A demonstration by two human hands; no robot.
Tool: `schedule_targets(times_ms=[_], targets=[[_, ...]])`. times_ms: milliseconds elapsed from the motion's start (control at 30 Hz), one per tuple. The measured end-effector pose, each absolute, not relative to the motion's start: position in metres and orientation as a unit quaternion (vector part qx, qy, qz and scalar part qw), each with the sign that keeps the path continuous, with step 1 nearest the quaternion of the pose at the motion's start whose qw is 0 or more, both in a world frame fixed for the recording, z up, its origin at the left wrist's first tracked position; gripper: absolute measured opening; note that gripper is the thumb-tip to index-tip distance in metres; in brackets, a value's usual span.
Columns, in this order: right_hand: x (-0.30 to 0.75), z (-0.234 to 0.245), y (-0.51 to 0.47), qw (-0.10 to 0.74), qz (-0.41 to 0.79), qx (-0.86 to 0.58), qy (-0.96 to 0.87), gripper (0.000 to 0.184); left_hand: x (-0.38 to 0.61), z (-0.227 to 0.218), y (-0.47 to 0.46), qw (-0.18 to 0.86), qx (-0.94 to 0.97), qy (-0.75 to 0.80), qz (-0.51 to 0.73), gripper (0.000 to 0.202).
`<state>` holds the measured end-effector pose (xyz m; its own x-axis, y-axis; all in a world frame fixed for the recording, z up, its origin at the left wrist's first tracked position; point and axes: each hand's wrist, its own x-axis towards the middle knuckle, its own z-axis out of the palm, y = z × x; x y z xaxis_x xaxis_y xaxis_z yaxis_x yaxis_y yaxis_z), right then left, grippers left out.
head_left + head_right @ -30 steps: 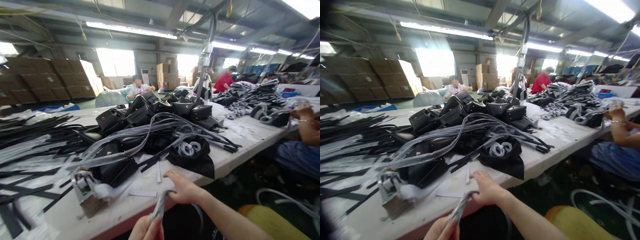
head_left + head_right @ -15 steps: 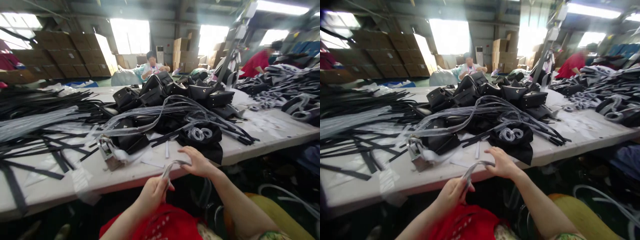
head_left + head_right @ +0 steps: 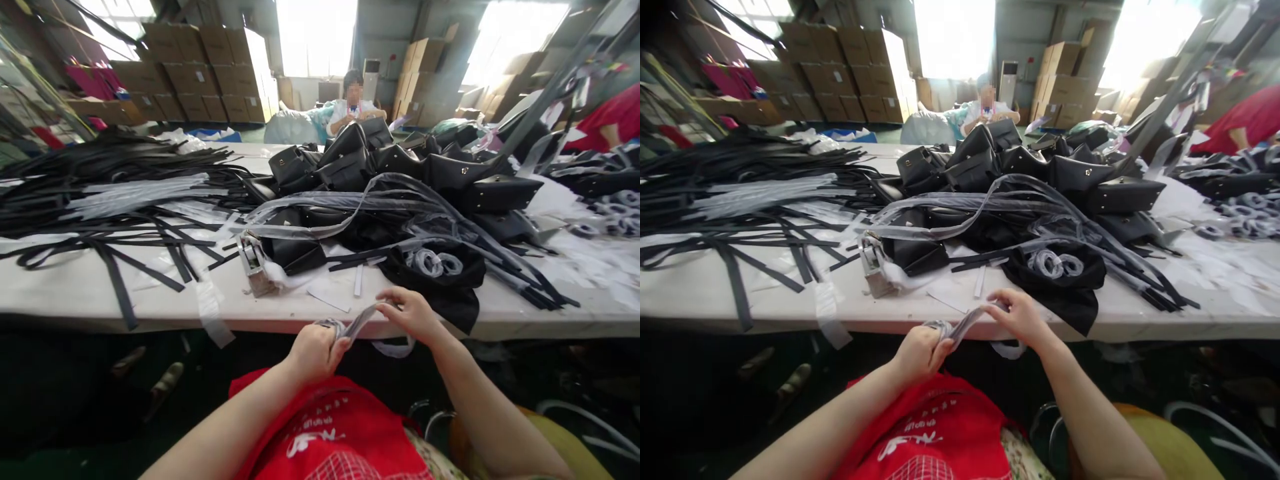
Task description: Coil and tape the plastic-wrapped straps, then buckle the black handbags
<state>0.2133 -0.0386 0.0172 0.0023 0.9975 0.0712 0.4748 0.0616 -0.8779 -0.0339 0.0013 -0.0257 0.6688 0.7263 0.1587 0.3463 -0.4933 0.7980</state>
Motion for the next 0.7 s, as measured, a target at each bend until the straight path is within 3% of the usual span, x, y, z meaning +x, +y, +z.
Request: schedule_targets(times_ms=[67, 100, 167, 233, 300, 367, 433, 500, 567, 633, 700], targets=[[0.210, 0.010, -0.031, 0.371, 0.267, -0.574, -0.679, 0.050, -0.021, -0.015, -0.010, 0.573, 0.706, 0.346, 0.231, 0.074], [0.198, 0.004, -0.033, 0.356, 0.285, -0.543, -0.704, 0.052, -0.015, -0.008, -0.013, 0.650, 0.636, 0.346, 0.231, 0.078], [0.163, -0.012, -0.046, 0.321, 0.386, -0.493, -0.711, 0.038, -0.005, 0.004, -0.012, 0.711, 0.551, 0.338, 0.277, 0.080], [0.130, -0.023, -0.064, 0.283, 0.511, -0.457, -0.671, 0.028, -0.004, 0.007, -0.004, 0.632, 0.583, 0.344, 0.377, 0.072], [0.118, -0.023, -0.078, 0.229, 0.637, -0.380, -0.630, 0.036, -0.012, 0.001, 0.008, 0.464, 0.678, 0.357, 0.443, 0.068], [0.133, -0.012, -0.081, 0.209, 0.696, -0.332, -0.602, 0.042, -0.023, -0.012, 0.017, 0.329, 0.779, 0.347, 0.405, 0.074], [0.166, 0.002, -0.070, 0.264, 0.639, -0.411, -0.594, 0.045, -0.031, -0.024, 0.017, 0.302, 0.840, 0.326, 0.310, 0.076], [0.198, 0.010, -0.054, 0.323, 0.476, -0.541, -0.613, 0.042, -0.032, -0.028, 0.009, 0.396, 0.826, 0.326, 0.234, 0.072], [0.213, 0.005, -0.041, 0.328, 0.329, -0.593, -0.657, 0.045, -0.029, -0.021, 0.001, 0.570, 0.720, 0.341, 0.200, 0.072], [0.204, -0.011, -0.037, 0.300, 0.306, -0.571, -0.700, 0.049, -0.025, -0.006, -0.001, 0.730, 0.569, 0.325, 0.193, 0.076], [0.176, -0.034, -0.041, 0.276, 0.369, -0.548, -0.698, 0.039, -0.023, 0.012, 0.007, 0.812, 0.461, 0.284, 0.219, 0.075]])
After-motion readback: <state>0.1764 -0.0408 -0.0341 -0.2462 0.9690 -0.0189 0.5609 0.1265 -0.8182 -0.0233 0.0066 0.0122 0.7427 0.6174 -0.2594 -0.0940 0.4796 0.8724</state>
